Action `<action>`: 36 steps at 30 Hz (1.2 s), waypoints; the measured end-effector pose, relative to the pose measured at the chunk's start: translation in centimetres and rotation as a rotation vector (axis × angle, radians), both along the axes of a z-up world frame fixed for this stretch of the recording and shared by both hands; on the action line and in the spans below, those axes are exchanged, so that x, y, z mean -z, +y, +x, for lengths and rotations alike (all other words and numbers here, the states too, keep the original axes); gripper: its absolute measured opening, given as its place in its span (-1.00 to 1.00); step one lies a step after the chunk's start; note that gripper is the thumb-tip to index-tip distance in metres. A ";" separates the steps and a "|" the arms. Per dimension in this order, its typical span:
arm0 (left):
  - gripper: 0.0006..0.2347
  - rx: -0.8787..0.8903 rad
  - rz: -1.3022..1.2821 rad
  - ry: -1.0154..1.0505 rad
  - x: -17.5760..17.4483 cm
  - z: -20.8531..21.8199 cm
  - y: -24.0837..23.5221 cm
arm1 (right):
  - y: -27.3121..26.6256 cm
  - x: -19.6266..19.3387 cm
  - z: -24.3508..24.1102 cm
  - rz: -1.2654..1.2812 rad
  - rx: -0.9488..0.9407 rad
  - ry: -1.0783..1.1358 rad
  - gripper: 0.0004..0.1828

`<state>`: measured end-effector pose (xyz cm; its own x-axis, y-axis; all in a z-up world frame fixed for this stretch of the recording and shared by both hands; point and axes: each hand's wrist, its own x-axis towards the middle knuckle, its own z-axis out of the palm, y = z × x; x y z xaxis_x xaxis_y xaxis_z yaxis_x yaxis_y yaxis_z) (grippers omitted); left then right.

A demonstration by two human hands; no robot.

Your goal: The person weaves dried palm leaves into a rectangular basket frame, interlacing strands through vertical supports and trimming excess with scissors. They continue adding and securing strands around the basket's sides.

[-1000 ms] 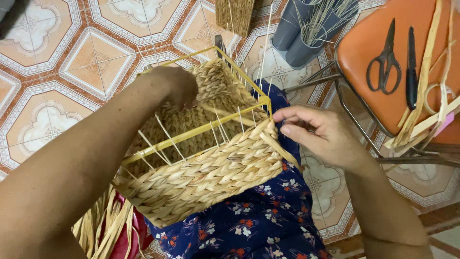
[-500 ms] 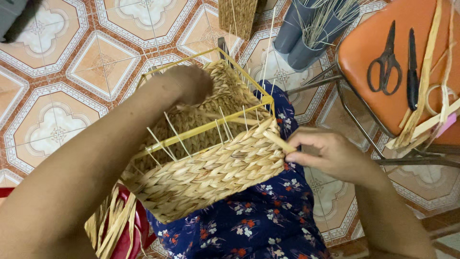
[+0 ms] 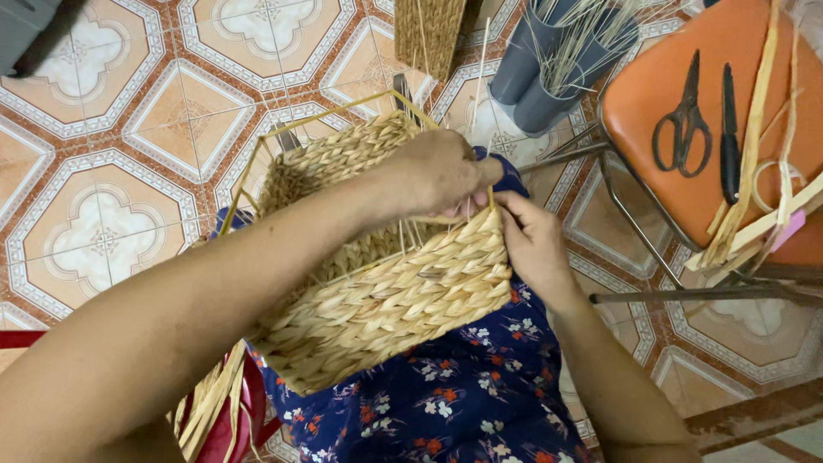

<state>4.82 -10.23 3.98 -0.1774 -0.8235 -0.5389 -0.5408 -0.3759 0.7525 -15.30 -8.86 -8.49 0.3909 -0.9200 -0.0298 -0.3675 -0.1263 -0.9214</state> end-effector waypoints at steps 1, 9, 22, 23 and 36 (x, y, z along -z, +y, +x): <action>-0.66 -0.030 -0.038 0.005 -0.5 0.2 0.5 | 0.3 -0.2 0.6 0.007 0.020 -0.087 -0.72; -0.77 -0.394 -0.374 0.107 -4.9 6.0 9.4 | 2.2 -5.5 6.5 0.042 -0.034 -0.643 -0.72; -0.80 -0.863 -0.805 0.667 12.2 7.6 16.3 | 0.2 -10.2 9.1 0.371 -0.344 -0.763 -0.44; -0.79 -0.863 -0.802 0.689 13.9 7.4 16.2 | 0.6 -9.6 9.5 0.354 -0.353 -0.705 -0.42; -0.83 -0.790 -0.518 0.850 21.9 4.2 18.9 | 3.3 -0.2 9.4 -0.002 -0.005 -0.239 -0.09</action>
